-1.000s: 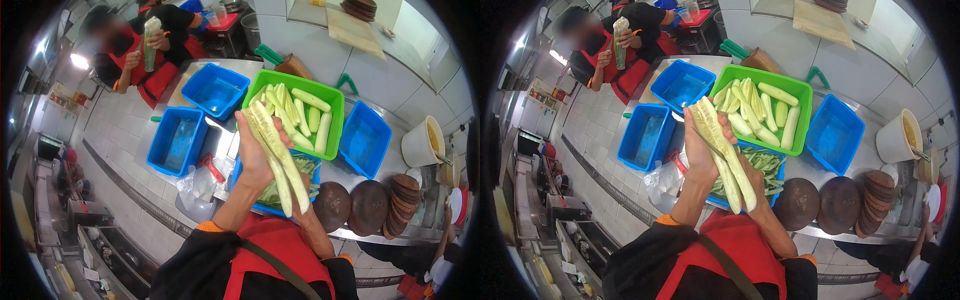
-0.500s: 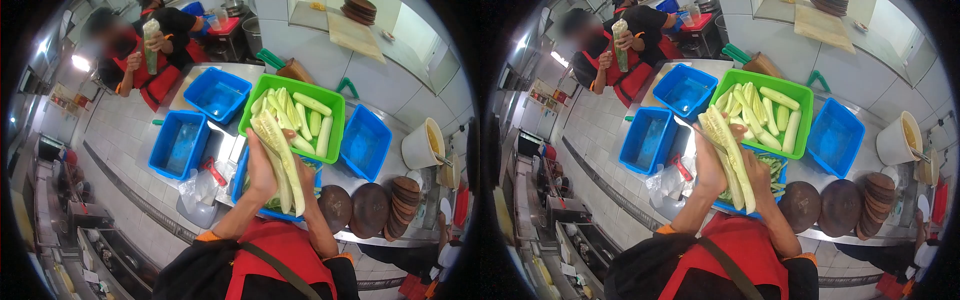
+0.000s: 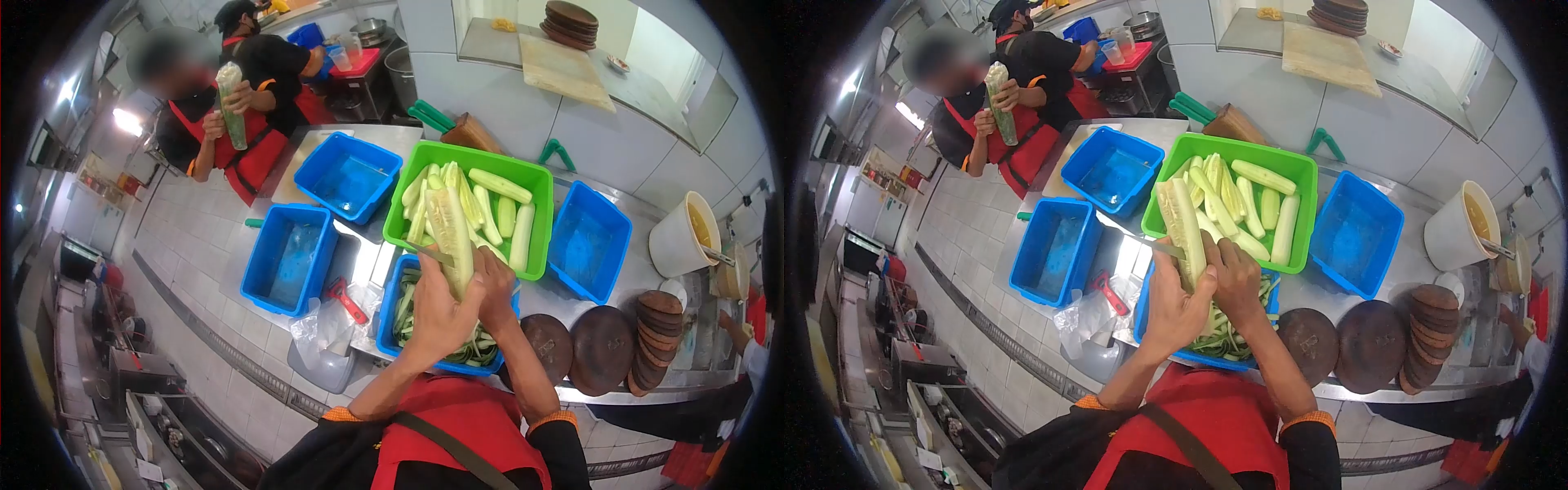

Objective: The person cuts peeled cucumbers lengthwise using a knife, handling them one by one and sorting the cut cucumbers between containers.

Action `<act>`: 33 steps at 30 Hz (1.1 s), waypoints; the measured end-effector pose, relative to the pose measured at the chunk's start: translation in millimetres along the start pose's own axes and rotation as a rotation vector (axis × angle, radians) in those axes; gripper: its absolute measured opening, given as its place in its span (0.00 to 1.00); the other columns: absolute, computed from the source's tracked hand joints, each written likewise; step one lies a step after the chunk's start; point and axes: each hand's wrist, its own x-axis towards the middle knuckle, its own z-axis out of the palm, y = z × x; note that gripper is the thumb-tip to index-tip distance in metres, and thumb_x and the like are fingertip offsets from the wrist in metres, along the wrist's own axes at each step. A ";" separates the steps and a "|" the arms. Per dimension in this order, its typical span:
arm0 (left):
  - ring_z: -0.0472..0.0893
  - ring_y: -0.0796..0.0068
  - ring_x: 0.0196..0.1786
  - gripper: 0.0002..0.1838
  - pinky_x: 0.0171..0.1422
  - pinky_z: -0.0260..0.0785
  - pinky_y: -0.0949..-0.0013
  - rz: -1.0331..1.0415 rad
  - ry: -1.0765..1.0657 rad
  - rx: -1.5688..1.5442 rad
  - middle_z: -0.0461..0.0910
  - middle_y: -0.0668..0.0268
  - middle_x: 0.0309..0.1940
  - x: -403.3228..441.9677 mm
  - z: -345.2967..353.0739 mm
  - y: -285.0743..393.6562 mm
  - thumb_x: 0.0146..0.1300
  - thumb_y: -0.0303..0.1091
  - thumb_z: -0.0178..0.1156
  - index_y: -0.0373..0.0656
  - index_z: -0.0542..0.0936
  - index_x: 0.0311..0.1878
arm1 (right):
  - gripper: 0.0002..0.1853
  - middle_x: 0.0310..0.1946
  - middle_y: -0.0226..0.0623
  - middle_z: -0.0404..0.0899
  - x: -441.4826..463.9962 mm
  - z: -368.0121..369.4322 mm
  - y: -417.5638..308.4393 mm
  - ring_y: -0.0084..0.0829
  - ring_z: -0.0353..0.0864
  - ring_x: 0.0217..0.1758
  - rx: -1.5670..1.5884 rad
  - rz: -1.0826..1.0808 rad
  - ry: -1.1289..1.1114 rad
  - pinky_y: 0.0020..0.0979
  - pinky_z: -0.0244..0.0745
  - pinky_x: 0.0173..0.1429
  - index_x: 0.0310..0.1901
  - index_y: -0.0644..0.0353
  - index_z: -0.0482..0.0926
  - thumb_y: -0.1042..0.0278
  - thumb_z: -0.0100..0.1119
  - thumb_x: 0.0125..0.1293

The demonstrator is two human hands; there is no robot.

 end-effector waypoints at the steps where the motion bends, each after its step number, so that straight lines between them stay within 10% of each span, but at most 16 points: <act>1: 0.79 0.57 0.49 0.27 0.53 0.71 0.58 0.001 -0.001 0.000 0.74 0.48 0.47 1.8 -1.2 2.2 0.62 0.28 0.58 0.32 0.60 0.61 | 0.23 0.27 0.36 0.69 0.5 2.4 2.6 0.35 0.76 0.24 -0.001 0.001 0.001 0.36 0.71 0.27 0.55 0.62 0.77 0.69 0.58 0.56; 6: 0.81 0.55 0.40 0.26 0.45 0.73 0.56 -0.278 -0.074 -0.145 0.76 0.49 0.37 1.1 3.1 6.9 0.61 0.28 0.56 0.32 0.60 0.59 | 0.23 0.25 0.37 0.68 -3.6 13.0 13.4 0.35 0.74 0.23 0.050 0.010 0.031 0.35 0.68 0.24 0.53 0.64 0.77 0.70 0.61 0.53; 12: 0.81 0.54 0.34 0.23 0.39 0.72 0.57 -0.097 -0.120 -0.025 0.76 0.50 0.32 -14.9 17.1 12.7 0.61 0.27 0.55 0.33 0.60 0.57 | 0.26 0.26 0.38 0.70 -1.7 24.5 42.9 0.38 0.76 0.24 0.108 0.114 0.171 0.37 0.68 0.24 0.54 0.66 0.76 0.74 0.67 0.50; 21: 0.81 0.46 0.35 0.24 0.39 0.71 0.52 -0.232 -0.348 -0.050 0.76 0.46 0.31 -35.2 37.8 -1.7 0.61 0.30 0.57 0.35 0.59 0.56 | 0.14 0.34 0.51 0.81 11.1 6.5 93.7 0.48 0.82 0.30 -0.010 0.476 0.273 0.43 0.74 0.31 0.54 0.62 0.75 0.70 0.52 0.69; 28: 0.79 0.60 0.19 0.25 0.23 0.72 0.59 -0.162 -0.165 0.250 0.78 0.50 0.29 56.5 40.7 -174.1 0.62 0.36 0.61 0.34 0.60 0.52 | 0.12 0.22 0.42 0.75 -62.6 -3.4 129.6 0.37 0.76 0.24 0.125 0.736 -0.020 0.39 0.68 0.33 0.49 0.62 0.76 0.64 0.55 0.71; 30: 0.82 0.53 0.31 0.28 0.34 0.76 0.52 -0.487 -0.291 0.201 0.78 0.44 0.37 99.8 26.1 -137.8 0.60 0.37 0.62 0.33 0.60 0.55 | 0.13 0.20 0.39 0.74 -69.7 -4.2 132.4 0.35 0.74 0.23 0.137 0.750 0.015 0.38 0.67 0.34 0.49 0.62 0.77 0.63 0.57 0.70; 33: 0.73 0.41 0.59 0.33 0.58 0.68 0.44 -0.248 -0.149 0.725 0.71 0.36 0.57 139.6 38.5 -181.2 0.58 0.41 0.65 0.35 0.62 0.60 | 0.14 0.20 0.36 0.73 -69.9 -3.9 133.7 0.32 0.72 0.23 0.174 0.841 0.052 0.38 0.66 0.32 0.47 0.61 0.77 0.61 0.60 0.68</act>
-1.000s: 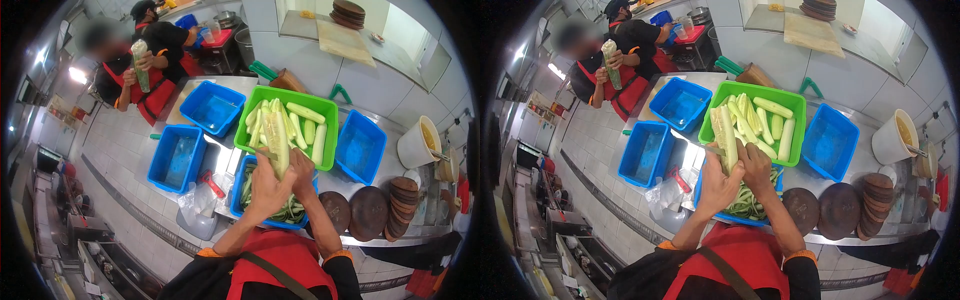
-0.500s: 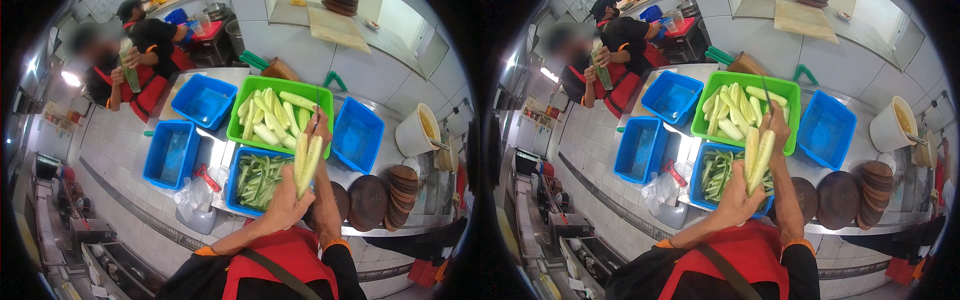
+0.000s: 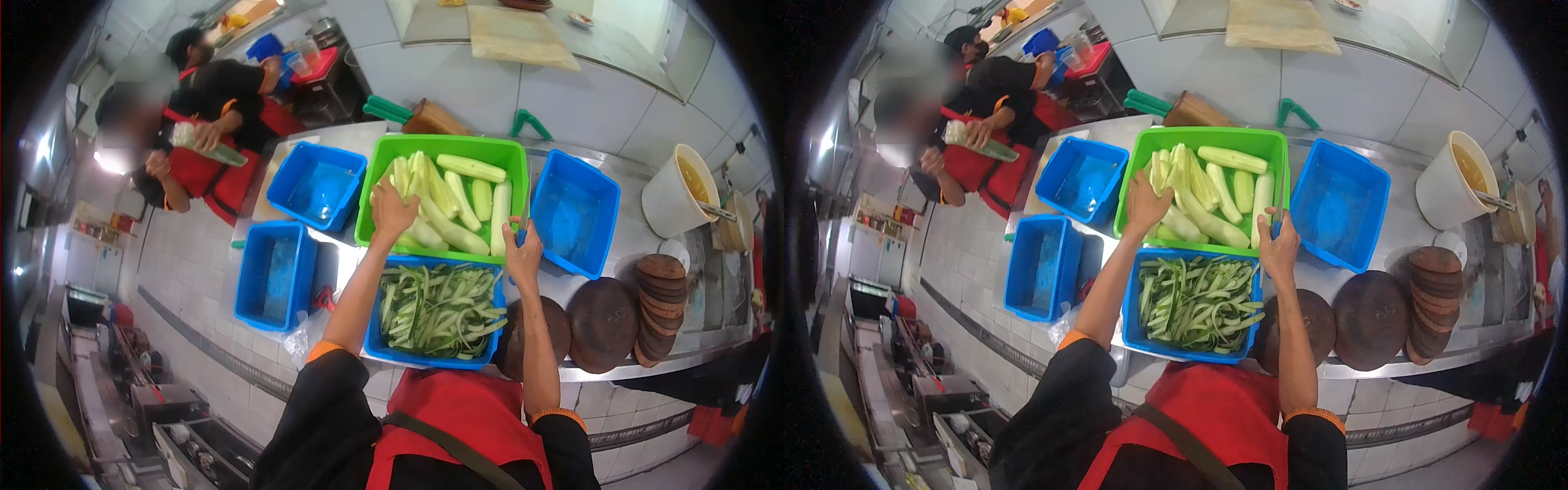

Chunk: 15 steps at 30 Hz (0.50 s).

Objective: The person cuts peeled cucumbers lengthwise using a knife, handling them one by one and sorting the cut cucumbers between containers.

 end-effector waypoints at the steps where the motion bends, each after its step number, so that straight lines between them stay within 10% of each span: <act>1: 0.73 0.41 0.59 0.33 0.58 0.68 0.44 0.017 -0.002 0.004 0.71 0.36 0.57 10.9 11.4 1.0 0.58 0.41 0.65 0.35 0.62 0.60 | 0.13 0.19 0.36 0.72 0.8 0.7 2.3 0.31 0.72 0.23 -0.006 -0.042 0.032 0.37 0.66 0.32 0.47 0.61 0.78 0.61 0.60 0.67; 3: 0.71 0.42 0.59 0.37 0.62 0.65 0.44 0.341 0.220 0.289 0.69 0.39 0.57 30.1 34.9 10.4 0.55 0.43 0.67 0.36 0.66 0.64 | 0.13 0.19 0.35 0.72 1.8 2.8 3.9 0.30 0.71 0.22 -0.010 -0.080 0.076 0.37 0.65 0.31 0.47 0.60 0.78 0.62 0.61 0.66; 7: 0.66 0.46 0.66 0.35 0.67 0.60 0.43 0.702 -0.144 0.201 0.67 0.50 0.63 60.6 88.8 53.9 0.57 0.39 0.66 0.43 0.67 0.67 | 0.11 0.14 0.30 0.67 -0.1 2.9 -1.7 0.27 0.67 0.18 0.064 0.077 0.040 0.34 0.62 0.28 0.45 0.59 0.78 0.65 0.64 0.64; 15: 0.67 0.51 0.65 0.34 0.63 0.60 0.38 0.877 -0.253 0.603 0.68 0.54 0.60 110.2 127.9 64.2 0.61 0.48 0.64 0.51 0.66 0.68 | 0.10 0.15 0.31 0.68 0.3 0.9 -5.3 0.25 0.65 0.18 0.104 0.056 0.094 0.33 0.61 0.27 0.43 0.61 0.76 0.67 0.63 0.65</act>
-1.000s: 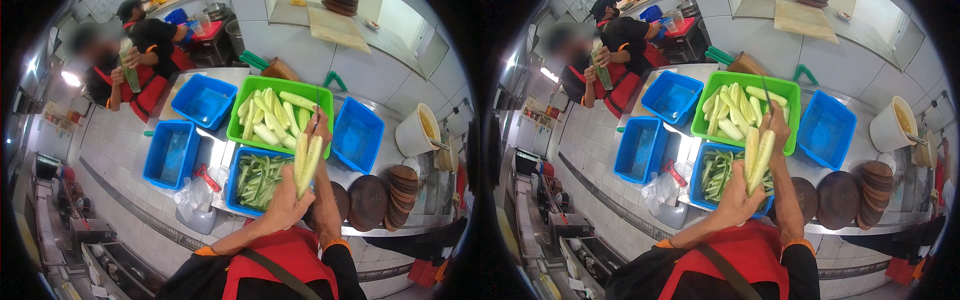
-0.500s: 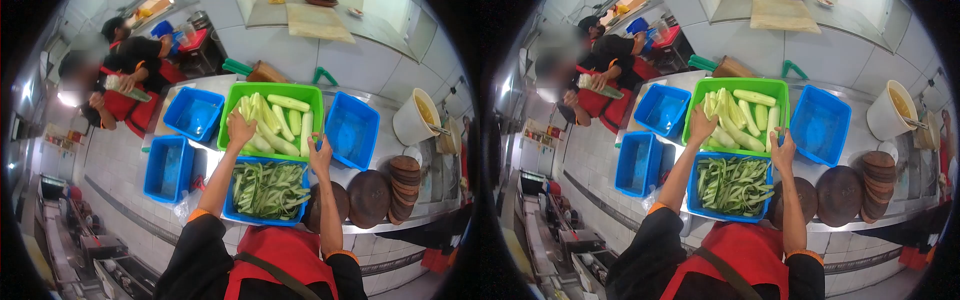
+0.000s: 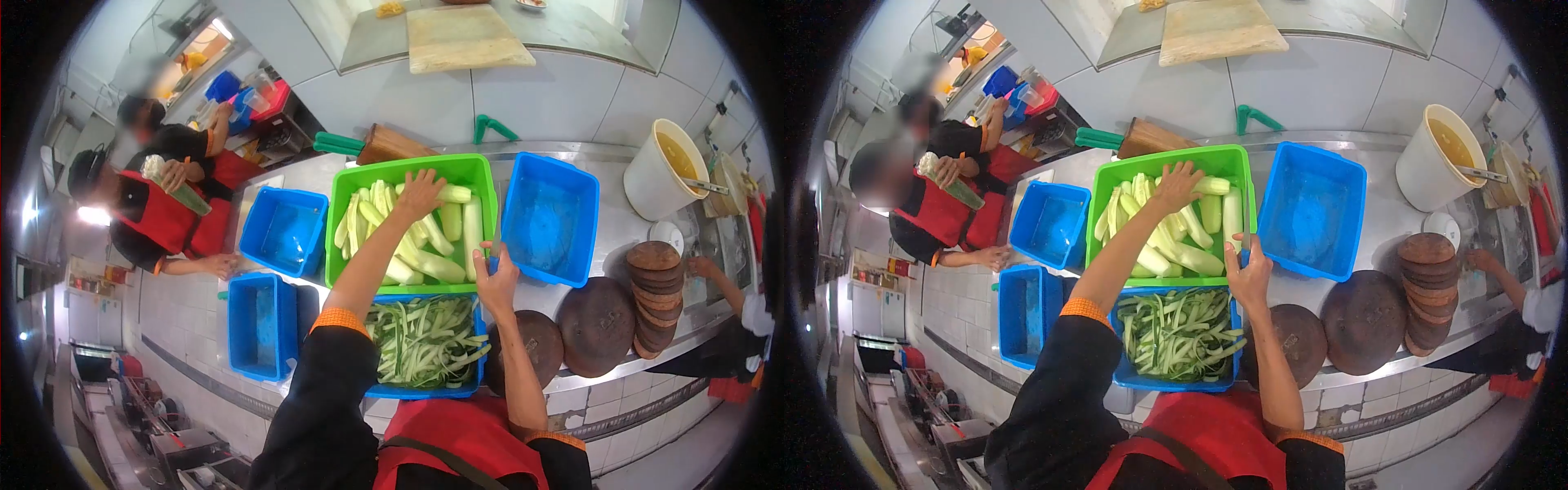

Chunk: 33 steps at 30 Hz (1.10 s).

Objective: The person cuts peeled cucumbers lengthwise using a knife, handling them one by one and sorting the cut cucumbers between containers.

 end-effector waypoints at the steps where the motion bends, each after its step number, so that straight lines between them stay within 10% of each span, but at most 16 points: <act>1: 0.68 0.50 0.62 0.32 0.61 0.62 0.41 0.048 -0.009 -0.067 0.69 0.54 0.58 -1.1 -0.1 -6.0 0.61 0.47 0.64 0.49 0.67 0.67 | 0.09 0.15 0.32 0.69 0.9 -0.2 -2.0 0.26 0.67 0.18 0.009 0.009 -0.005 0.34 0.62 0.27 0.43 0.61 0.76 0.67 0.63 0.65; 6: 0.74 0.48 0.57 0.28 0.63 0.67 0.52 0.050 0.014 -0.349 0.73 0.50 0.56 -28.6 -26.1 -1.5 0.63 0.45 0.64 0.43 0.70 0.62 | 0.10 0.17 0.34 0.72 -0.3 1.0 -0.8 0.27 0.71 0.19 -0.024 -0.035 0.017 0.35 0.64 0.28 0.43 0.62 0.77 0.65 0.63 0.66; 8: 0.79 0.52 0.53 0.24 0.58 0.71 0.55 -0.050 0.463 -0.826 0.77 0.48 0.52 -51.5 -57.9 8.3 0.66 0.43 0.62 0.40 0.71 0.60 | 0.12 0.17 0.35 0.73 -0.2 4.5 1.8 0.29 0.74 0.20 -0.058 -0.109 0.078 0.36 0.65 0.28 0.44 0.62 0.77 0.61 0.59 0.69; 12: 0.80 0.68 0.49 0.23 0.55 0.74 0.61 -0.357 0.516 -1.932 0.78 0.61 0.46 -103.4 -119.0 24.6 0.74 0.46 0.53 0.42 0.69 0.64 | 0.15 0.17 0.36 0.73 -0.6 10.6 16.8 0.31 0.74 0.20 -0.029 -0.205 0.107 0.36 0.66 0.29 0.46 0.64 0.76 0.58 0.52 0.74; 16: 0.78 0.71 0.43 0.28 0.49 0.75 0.64 -0.214 0.723 -2.408 0.74 0.65 0.43 -155.5 -160.2 35.0 0.75 0.56 0.45 0.42 0.67 0.65 | 0.18 0.15 0.32 0.68 -13.1 -2.4 -31.8 0.24 0.69 0.17 0.101 0.168 -0.106 0.31 0.63 0.25 0.48 0.65 0.75 0.57 0.43 0.78; 20: 0.76 0.72 0.41 0.30 0.44 0.74 0.66 -0.199 0.903 -2.530 0.74 0.64 0.43 -195.5 -158.6 32.4 0.74 0.57 0.47 0.40 0.67 0.65 | 0.15 0.17 0.35 0.71 -64.8 0.0 -87.1 0.26 0.72 0.18 0.199 0.188 -0.355 0.32 0.65 0.25 0.47 0.64 0.75 0.61 0.43 0.78; 22: 0.75 0.72 0.40 0.31 0.42 0.73 0.68 -0.250 0.959 -2.558 0.74 0.64 0.42 -213.6 -167.8 37.6 0.74 0.57 0.47 0.39 0.67 0.65 | 0.11 0.23 0.44 0.77 -89.3 1.1 -124.3 0.37 0.78 0.22 0.054 -0.231 -0.464 0.36 0.69 0.27 0.46 0.65 0.75 0.67 0.46 0.75; 25: 0.74 0.72 0.39 0.31 0.40 0.72 0.70 -0.203 1.010 -2.634 0.74 0.64 0.41 -236.6 -181.5 46.8 0.74 0.57 0.47 0.40 0.67 0.65 | 0.09 0.32 0.53 0.81 -109.7 2.1 -150.8 0.48 0.82 0.31 0.048 -0.312 -0.552 0.39 0.74 0.32 0.47 0.68 0.75 0.73 0.50 0.72; 33: 0.72 0.76 0.37 0.29 0.37 0.72 0.74 -0.315 1.126 -2.528 0.71 0.66 0.40 -266.5 -219.5 71.0 0.75 0.59 0.44 0.43 0.65 0.64 | 0.14 0.42 0.54 0.82 -131.1 1.1 -165.1 0.46 0.85 0.32 0.056 -0.576 -0.496 0.37 0.80 0.31 0.53 0.71 0.73 0.78 0.54 0.66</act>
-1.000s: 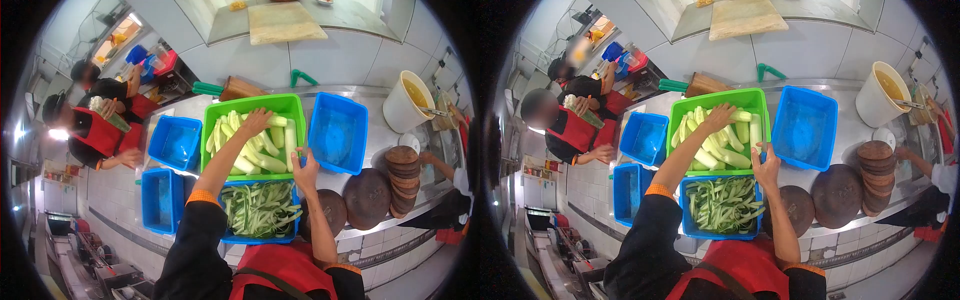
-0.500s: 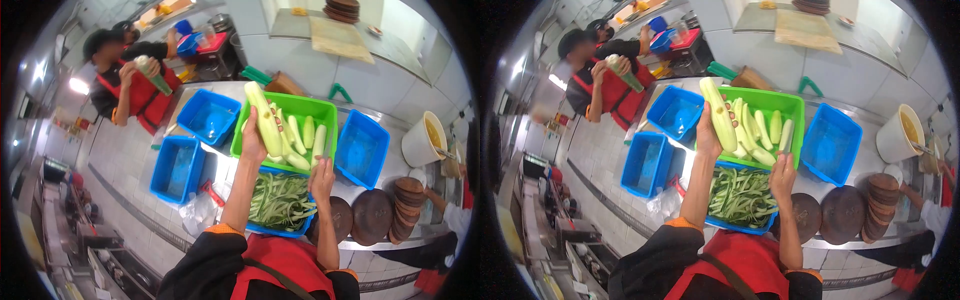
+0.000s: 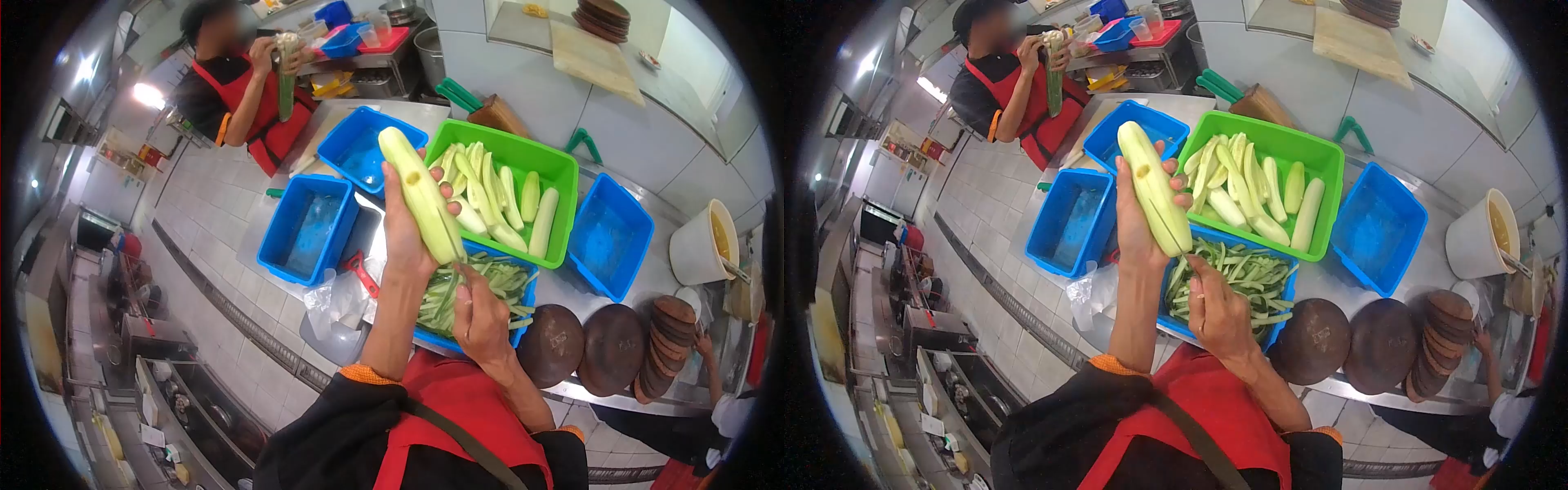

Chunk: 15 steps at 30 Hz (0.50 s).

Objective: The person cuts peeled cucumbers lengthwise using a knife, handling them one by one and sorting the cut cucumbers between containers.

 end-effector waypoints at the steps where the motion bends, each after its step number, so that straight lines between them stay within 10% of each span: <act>1: 0.72 0.76 0.37 0.28 0.36 0.72 0.74 -0.010 0.019 -0.030 0.70 0.66 0.40 -2.1 1.6 0.3 0.75 0.59 0.43 0.43 0.65 0.63 | 0.14 0.42 0.54 0.82 -0.3 -0.1 0.3 0.46 0.85 0.32 -0.005 0.004 0.003 0.37 0.80 0.31 0.53 0.71 0.73 0.78 0.54 0.66; 15: 0.71 0.75 0.35 0.29 0.40 0.73 0.71 -0.085 0.071 0.022 0.71 0.64 0.39 -40.5 27.1 -17.6 0.76 0.58 0.41 0.41 0.64 0.63 | 0.15 0.20 0.51 0.73 -3.8 1.0 6.3 0.52 0.76 0.20 -0.036 -0.057 0.066 0.46 0.72 0.26 0.50 0.75 0.72 0.79 0.54 0.61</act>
